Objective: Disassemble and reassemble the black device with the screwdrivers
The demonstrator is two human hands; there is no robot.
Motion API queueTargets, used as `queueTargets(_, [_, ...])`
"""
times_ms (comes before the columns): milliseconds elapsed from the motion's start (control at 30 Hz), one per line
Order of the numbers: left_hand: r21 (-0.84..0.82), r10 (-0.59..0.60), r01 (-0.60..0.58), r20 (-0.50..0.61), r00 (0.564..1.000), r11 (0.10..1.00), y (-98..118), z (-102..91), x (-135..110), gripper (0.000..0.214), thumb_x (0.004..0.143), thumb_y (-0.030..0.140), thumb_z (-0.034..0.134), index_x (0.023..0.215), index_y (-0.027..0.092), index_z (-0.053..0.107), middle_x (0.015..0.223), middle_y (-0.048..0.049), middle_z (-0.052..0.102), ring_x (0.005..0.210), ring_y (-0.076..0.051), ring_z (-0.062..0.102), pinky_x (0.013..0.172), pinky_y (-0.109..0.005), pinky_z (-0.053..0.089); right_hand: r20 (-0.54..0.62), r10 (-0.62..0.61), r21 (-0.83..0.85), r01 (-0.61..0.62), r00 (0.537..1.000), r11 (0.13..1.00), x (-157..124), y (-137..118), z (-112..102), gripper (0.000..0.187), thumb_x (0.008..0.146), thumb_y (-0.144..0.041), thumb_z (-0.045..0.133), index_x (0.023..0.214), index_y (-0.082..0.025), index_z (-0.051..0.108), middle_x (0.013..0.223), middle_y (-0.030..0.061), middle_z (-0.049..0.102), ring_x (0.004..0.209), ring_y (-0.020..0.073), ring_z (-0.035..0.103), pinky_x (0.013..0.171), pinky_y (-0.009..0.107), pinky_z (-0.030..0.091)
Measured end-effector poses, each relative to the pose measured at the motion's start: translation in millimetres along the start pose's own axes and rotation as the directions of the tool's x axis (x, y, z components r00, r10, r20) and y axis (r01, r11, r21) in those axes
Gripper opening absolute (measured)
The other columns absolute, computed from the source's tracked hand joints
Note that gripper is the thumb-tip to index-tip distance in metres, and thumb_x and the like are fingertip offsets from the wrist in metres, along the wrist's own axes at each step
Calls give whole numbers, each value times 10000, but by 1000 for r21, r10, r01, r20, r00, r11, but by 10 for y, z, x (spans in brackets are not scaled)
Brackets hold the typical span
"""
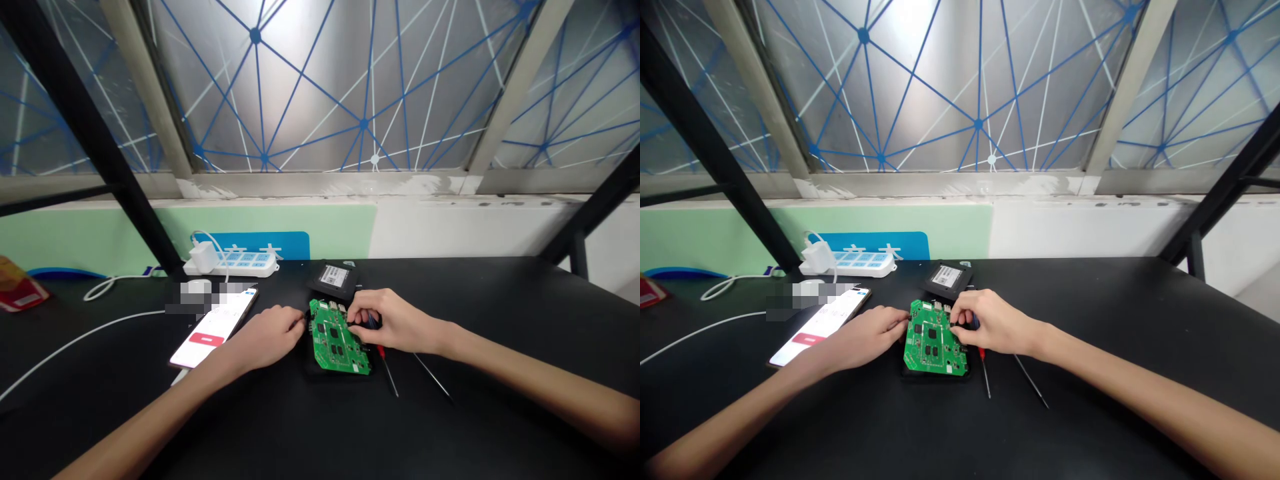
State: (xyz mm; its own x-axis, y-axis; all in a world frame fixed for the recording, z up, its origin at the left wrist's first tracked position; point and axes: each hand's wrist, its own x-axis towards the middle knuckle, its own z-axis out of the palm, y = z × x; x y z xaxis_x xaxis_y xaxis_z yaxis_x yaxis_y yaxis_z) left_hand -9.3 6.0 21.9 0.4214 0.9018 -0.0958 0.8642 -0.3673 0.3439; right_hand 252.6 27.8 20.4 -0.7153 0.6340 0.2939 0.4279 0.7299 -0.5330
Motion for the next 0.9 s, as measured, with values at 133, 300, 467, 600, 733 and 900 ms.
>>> queueTargets(133, [13,-4,4,-4,1000,1000,14,-9,-1,361,953,380,340,798,216,621,880,-70,701,847,-253,651,760,-342,446,-77,20,93,-13,997,996,-43,3,0,58,824,-204,655,857,-160,671,787,15,627,656,114,526,621,244,453])
queueTargets(300, [-4,-36,36,5,999,999,43,-23,-29,332,926,321,344,693,205,551,782,-62,661,796,-253,629,709,-344,423,-203,104,247,-52,974,968,-95,93,35,108,843,-264,651,835,-159,673,837,52,648,751,157,562,718,298,479])
queueTargets(467, [-40,-57,56,-7,998,998,55,-11,-37,300,898,309,376,667,204,536,751,-58,648,789,-256,618,687,-336,402,-292,202,374,-83,935,924,-108,190,98,214,842,-375,671,799,-165,663,783,45,614,750,171,542,737,324,479])
queueTargets(600, [-44,-79,79,-2,997,996,87,-18,-35,288,893,314,390,659,207,519,740,-48,644,787,-257,625,687,-329,395,-333,264,461,-89,905,883,-127,238,140,252,843,-412,684,794,-166,650,779,41,606,741,166,547,720,308,469])
queueTargets(733, [-8,-100,100,3,995,995,118,-45,-47,290,889,319,388,634,209,472,706,-47,621,790,-269,619,650,-319,379,-381,297,491,-80,875,867,-133,285,166,296,822,-456,702,801,-165,653,778,44,625,741,169,558,716,307,479])
queueTargets(900, [-22,-109,110,25,994,994,118,-72,-55,300,892,326,388,640,206,499,733,-51,640,788,-267,632,656,-324,383,-399,320,502,-87,859,860,-132,318,167,330,806,-499,705,823,-171,672,790,54,648,746,181,597,731,321,514])
